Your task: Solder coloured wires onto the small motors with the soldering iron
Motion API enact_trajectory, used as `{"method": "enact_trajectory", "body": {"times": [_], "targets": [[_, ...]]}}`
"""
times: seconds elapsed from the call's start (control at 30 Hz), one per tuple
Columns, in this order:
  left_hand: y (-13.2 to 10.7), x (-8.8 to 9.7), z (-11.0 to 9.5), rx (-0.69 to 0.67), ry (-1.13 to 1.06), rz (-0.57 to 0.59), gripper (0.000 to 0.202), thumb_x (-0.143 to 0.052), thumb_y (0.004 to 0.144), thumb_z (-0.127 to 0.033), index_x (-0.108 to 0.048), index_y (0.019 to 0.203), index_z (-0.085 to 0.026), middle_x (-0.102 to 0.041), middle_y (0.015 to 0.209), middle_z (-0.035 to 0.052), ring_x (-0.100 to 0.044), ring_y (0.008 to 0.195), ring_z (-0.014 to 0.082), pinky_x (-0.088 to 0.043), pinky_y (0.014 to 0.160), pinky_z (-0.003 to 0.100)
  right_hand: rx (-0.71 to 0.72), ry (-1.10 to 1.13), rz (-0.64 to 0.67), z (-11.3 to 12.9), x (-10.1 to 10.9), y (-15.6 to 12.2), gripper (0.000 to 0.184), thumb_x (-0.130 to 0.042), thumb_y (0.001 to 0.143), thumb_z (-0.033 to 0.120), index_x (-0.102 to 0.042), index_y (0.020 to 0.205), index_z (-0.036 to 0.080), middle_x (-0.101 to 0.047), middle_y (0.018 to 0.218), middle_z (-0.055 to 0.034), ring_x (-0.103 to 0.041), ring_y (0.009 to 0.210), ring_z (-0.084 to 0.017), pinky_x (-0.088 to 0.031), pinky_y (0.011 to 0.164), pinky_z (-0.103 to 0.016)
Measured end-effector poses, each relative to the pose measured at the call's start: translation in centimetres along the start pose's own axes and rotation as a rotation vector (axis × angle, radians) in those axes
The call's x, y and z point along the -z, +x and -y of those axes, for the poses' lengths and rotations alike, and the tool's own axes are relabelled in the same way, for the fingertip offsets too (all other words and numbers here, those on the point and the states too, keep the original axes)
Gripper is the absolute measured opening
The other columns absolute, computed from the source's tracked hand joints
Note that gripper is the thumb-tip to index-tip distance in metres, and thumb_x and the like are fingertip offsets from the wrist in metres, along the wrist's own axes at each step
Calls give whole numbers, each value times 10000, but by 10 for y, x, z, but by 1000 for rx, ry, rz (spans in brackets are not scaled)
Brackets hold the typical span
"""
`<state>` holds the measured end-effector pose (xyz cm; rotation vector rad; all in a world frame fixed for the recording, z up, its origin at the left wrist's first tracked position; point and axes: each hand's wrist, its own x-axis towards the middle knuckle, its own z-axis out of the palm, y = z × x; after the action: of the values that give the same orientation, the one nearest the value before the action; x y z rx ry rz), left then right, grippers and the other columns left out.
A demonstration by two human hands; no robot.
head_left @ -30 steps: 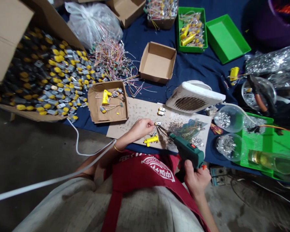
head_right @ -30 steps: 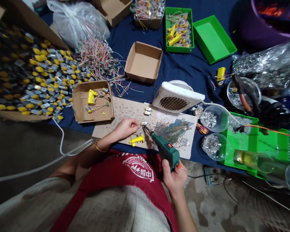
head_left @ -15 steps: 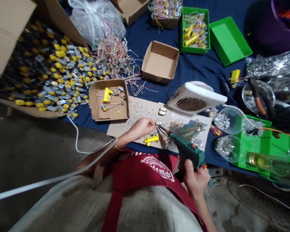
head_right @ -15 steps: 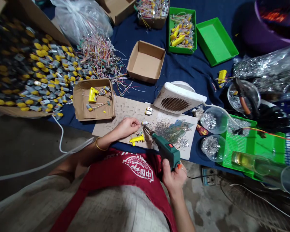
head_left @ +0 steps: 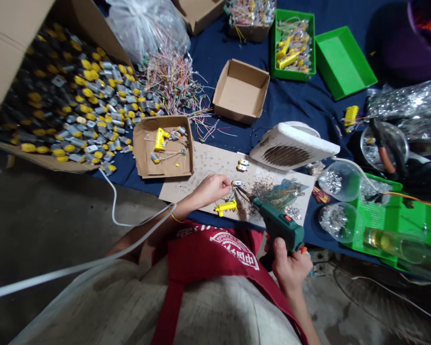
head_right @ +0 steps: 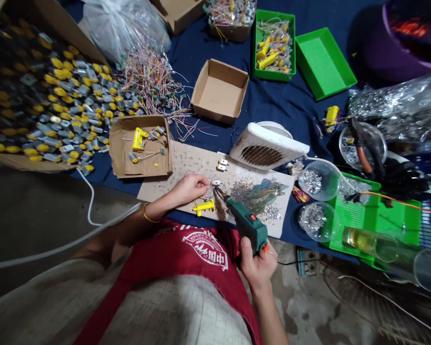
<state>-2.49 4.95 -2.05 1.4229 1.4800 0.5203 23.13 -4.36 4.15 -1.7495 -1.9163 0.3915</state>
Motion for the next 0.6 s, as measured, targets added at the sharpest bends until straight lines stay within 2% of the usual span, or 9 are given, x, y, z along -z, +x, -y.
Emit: {"method": "enact_trajectory", "body": {"times": [0.1,0.3,0.5,0.6], "targets": [[0,0,0,2,0,-2,114,-593,798,-157,-706,790,-155,-610,620,-21,-535,603,118,-398,615,236,-17,1,29,0,1,0,659,-478,956,639,-527,444,227,-419,382,-13,-404,354,-142,-299,436,-291],[0,0,-1,26,-1,13,142,-586,804,-169,-725,817,-144,-642,657,-3,-558,631,133,-424,646,251,-7,1,30,0,1,0,617,-497,959,623,-604,511,212,-363,391,13,-434,397,-149,-347,483,-277],[0,1,-4,36,-9,7,108,-603,804,-161,-709,795,-143,-613,629,-17,-538,607,118,-409,619,235,11,19,28,-4,-2,-2,579,-509,957,620,-702,634,180,-488,479,-32,-544,498,-177,-393,532,-282],[0,1,-3,16,-20,-3,96,-601,792,-152,-696,777,-151,-598,615,-27,-523,593,108,-394,600,227,8,15,40,-5,-2,-3,564,-512,952,625,-744,715,168,-499,493,-39,-559,527,-190,-402,537,-286]]}}
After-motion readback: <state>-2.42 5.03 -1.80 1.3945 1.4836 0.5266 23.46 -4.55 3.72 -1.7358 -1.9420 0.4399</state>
